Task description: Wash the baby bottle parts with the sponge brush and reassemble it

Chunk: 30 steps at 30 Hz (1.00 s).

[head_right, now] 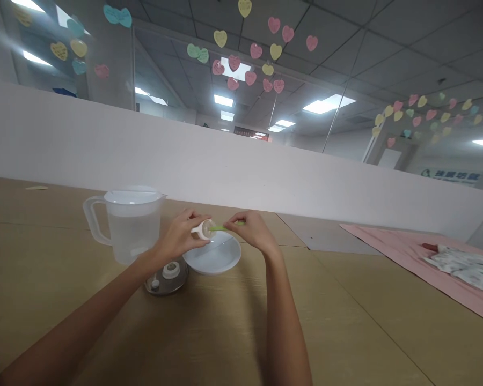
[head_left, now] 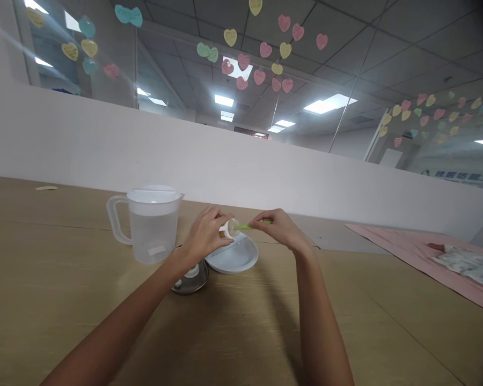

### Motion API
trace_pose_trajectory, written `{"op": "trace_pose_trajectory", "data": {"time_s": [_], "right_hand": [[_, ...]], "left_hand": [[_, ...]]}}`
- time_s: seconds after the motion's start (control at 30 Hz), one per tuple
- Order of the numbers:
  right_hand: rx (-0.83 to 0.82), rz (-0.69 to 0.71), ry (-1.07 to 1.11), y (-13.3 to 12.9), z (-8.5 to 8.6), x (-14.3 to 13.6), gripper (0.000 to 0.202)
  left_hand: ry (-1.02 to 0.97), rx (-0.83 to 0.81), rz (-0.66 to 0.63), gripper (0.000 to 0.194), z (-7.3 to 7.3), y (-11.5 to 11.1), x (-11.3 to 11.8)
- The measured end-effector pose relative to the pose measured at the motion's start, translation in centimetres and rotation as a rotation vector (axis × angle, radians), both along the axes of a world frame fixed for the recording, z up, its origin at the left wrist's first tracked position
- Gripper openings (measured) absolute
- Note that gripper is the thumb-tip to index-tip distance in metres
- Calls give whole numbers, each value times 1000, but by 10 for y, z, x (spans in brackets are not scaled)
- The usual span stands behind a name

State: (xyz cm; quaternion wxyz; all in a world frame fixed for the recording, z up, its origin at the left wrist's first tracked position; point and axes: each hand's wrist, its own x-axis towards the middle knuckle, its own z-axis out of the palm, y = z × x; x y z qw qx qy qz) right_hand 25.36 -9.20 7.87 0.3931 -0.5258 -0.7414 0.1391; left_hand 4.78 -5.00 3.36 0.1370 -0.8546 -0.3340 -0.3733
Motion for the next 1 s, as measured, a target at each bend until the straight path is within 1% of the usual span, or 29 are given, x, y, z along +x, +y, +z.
{"op": "trace_pose_trajectory", "data": {"time_s": [0.1, 0.2, 0.3, 0.4, 0.5, 0.53, 0.6, 0.67, 0.7, 0.73, 0.8, 0.87, 0.93, 1.0], "right_hand": [[-4, 24, -2, -1, 1, 2, 25], [-24, -41, 37, -4, 3, 19, 28], [-73, -109, 71, -8, 2, 40, 32], [-121, -181, 113, -9, -3, 59, 34], [-155, -279, 164, 1, -14, 79, 34], [-157, -320, 176, 7, -19, 86, 34], [-129, -415, 178, 23, -31, 100, 33], [-105, -532, 120, 40, -45, 111, 30], [-131, -562, 87, 48, -52, 113, 27], [-191, -564, 64, 55, -59, 115, 25], [-348, -498, 36, 67, -73, 113, 22], [-487, -415, 14, 75, -88, 107, 18], [-633, -347, -29, 81, -103, 101, 14], [-775, -302, -83, 85, -115, 96, 12]], "left_hand": [[13, 13, 28, 45, 0, 1, -1], [36, 52, 103, 43, 0, 3, -4], [127, 95, 156, 42, 0, 3, -6], [225, 139, 200, 40, -2, 3, -6], [238, 140, 235, 37, -4, 2, -6], [206, 109, 235, 36, -4, 2, -6], [65, -19, 214, 41, -2, 0, -5], [-141, -207, 144, 50, 2, -5, -1], [-240, -307, 84, 52, 4, -9, 2], [-324, -402, 11, 53, 6, -15, 6], [-417, -573, -149, 52, 9, -28, 15], [-407, -722, -264, 54, 8, -43, 25], [-298, -821, -337, 57, 2, -57, 35], [-143, -867, -368, 66, -7, -65, 41]]}}
